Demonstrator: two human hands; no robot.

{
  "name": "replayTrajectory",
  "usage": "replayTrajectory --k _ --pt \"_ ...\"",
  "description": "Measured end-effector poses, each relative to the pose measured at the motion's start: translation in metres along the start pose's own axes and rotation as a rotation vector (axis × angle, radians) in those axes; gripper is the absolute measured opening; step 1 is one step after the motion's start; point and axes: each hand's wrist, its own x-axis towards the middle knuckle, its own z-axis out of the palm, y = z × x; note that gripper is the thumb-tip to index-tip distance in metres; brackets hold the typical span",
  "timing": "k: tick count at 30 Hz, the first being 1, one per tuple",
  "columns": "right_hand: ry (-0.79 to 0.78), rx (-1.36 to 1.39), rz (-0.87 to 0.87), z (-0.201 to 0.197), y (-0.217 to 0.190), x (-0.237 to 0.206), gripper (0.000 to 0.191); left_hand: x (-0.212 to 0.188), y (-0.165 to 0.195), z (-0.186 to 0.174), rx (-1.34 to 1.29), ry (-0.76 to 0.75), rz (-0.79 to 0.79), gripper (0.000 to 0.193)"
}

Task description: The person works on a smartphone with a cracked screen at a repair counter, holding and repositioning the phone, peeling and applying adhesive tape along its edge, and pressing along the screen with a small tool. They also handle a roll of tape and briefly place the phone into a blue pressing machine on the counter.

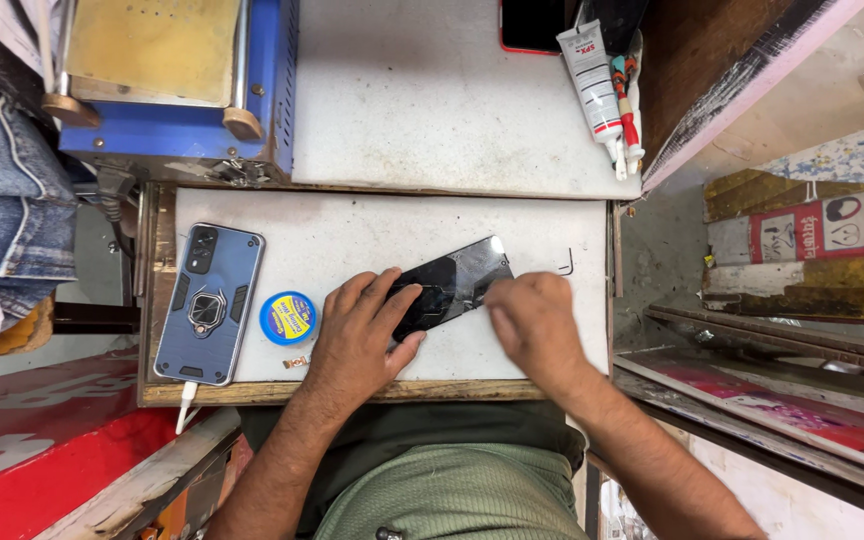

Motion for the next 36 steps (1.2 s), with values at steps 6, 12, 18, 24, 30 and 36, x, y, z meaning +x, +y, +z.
replayTrajectory --k 6,12,18,24,30,36 --pt "0.155 -0.138 0.316 -0.028 0.043 0.003 0.016 0.0 -0.001 0.0 0.0 0.018 0.015 0.062" --pt "0.086 -0.201 0.289 -0.04 0.041 0.003 0.027 0.0 -0.001 0.001 -0.004 0.021 0.015 0.061" --pt "0.118 -0.225 0.265 -0.038 0.037 0.0 0.021 -0.001 -0.001 0.002 0.004 0.013 0.009 0.061" --pt "0.011 -0.158 -0.025 -0.017 0.009 -0.002 0.023 0.0 0.0 0.0 0.003 0.014 0.014 0.061" --pt "-0.065 -0.148 -0.089 -0.008 -0.013 0.006 0.028 0.0 0.0 -0.001 -0.009 0.029 0.018 0.064" --pt "-0.037 -0.17 -0.083 -0.009 -0.016 0.007 0.021 -0.001 0.0 0.001 -0.017 0.029 0.011 0.064"
